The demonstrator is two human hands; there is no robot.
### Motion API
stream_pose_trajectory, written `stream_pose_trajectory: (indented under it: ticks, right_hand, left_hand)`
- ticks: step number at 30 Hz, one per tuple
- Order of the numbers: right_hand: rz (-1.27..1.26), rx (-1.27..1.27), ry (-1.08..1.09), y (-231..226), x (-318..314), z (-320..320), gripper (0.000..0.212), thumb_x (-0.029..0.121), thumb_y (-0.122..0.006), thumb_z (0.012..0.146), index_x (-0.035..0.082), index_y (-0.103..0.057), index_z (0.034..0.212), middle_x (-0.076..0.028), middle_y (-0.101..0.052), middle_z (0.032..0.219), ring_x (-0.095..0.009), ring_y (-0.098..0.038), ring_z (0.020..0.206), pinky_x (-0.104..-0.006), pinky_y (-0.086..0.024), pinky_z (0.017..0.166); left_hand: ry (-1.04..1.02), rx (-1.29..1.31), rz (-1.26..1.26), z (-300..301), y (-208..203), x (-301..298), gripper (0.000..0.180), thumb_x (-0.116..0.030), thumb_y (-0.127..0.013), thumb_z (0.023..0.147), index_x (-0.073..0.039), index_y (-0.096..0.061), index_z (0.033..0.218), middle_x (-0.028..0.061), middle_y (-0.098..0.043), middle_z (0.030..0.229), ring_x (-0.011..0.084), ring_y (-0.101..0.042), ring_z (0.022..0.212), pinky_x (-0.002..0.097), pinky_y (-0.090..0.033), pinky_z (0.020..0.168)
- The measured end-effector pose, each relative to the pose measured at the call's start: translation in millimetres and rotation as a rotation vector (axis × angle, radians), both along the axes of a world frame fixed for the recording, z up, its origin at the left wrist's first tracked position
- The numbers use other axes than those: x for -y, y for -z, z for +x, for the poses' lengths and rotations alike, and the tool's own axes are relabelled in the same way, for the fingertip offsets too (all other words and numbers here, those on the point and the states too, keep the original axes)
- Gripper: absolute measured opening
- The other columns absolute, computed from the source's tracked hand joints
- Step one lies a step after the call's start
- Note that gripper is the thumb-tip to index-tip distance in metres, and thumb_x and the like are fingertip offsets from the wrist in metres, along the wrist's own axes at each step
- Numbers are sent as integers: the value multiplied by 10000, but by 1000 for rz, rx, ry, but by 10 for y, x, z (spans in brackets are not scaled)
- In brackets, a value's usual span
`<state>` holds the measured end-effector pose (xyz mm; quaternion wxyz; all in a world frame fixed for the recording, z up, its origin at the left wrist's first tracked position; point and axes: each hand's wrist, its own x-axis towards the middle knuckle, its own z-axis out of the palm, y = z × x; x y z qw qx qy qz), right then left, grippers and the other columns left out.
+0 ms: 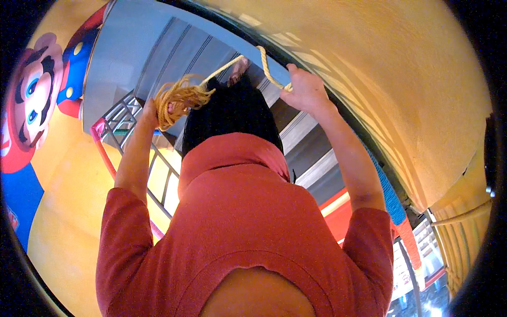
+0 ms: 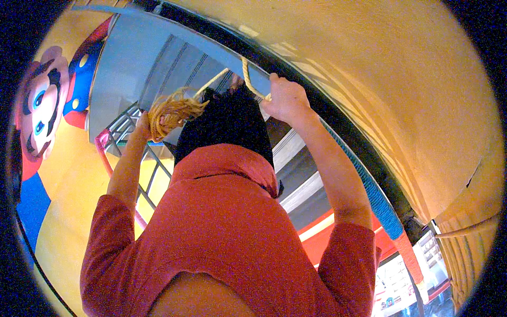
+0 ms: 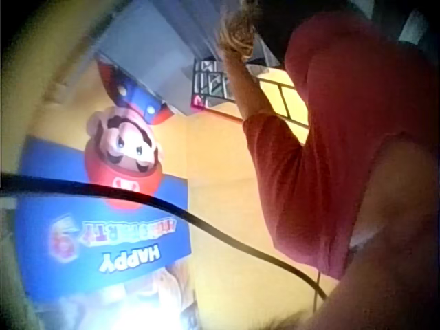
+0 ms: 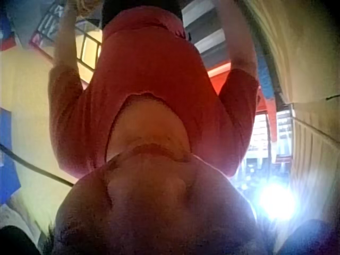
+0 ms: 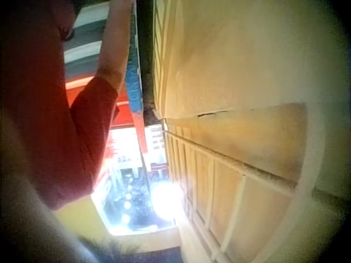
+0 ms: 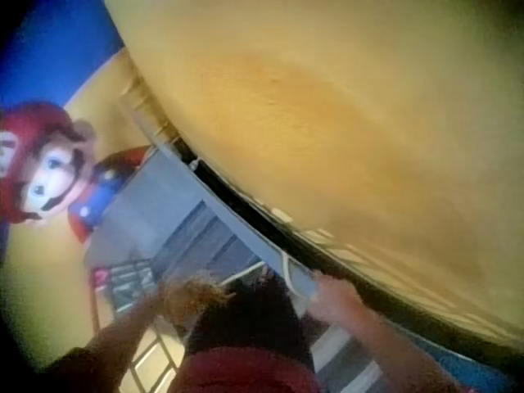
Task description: The person ties a yellow rope onto a blue padded rail by wrapping it several times and threading the end through to secure it.
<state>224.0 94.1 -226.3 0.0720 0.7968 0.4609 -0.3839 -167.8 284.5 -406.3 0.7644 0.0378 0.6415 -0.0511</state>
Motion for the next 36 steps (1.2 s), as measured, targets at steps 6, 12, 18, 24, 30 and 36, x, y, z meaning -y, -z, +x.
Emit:
stream_pose_trajectory:
  ticks: [6,12,18,24,30,36]
  right_hand:
    - [-31,-35,-70,25,-42,63,450,255,-647,632,-52,-548,946,-228,-635,827,-361,-639,788,-434,-518,726]
    - [-131,-83,15,62,-75,87,409,264,-640,658,-10,-519,937,-215,-624,860,-370,-610,857,-441,-487,750]
    - [-26,-70,44,149,46,110,527,260,-649,636,-37,-521,1052,-241,-478,1246,-365,-582,975,-406,-480,831]
    - [-66,-119,96,109,45,142,603,255,-662,591,-12,-507,1109,-268,-341,1368,-403,-590,952,-432,-491,822]
    - [25,-68,102,157,48,95,574,259,-665,562,-16,-548,1052,-294,-379,1288,-393,-618,809,-433,-521,739]
    - [23,-92,164,121,74,94,539,248,-673,568,-6,-562,1030,-268,-388,1286,-400,-614,810,-437,-517,745]
  left_hand:
    - [170,247,204,701,-702,190,583,-530,-379,917,7,-528,1088,105,-588,786,228,-599,723,371,-519,668]
    - [-47,437,184,1484,-136,515,220,-103,-589,854,12,-514,1027,77,-565,836,197,-578,771,365,-509,726]
    - [-418,471,40,2681,-6,1013,308,-226,-455,938,-27,-427,1171,162,-567,1060,308,-515,1080,492,-375,1001]
    - [-321,1154,-136,3139,352,1380,298,-303,-623,821,-123,-621,1059,161,-483,1285,433,-396,1210,586,-294,1026]
    - [-292,1391,-237,3407,-109,1417,206,-366,-633,823,-167,-597,864,78,-253,1464,408,-215,1328,622,-270,1015]
    - [-387,1500,-117,3713,-181,1524,380,-479,-558,843,-194,-556,1095,80,-183,1488,345,-137,1369,607,-221,1036]
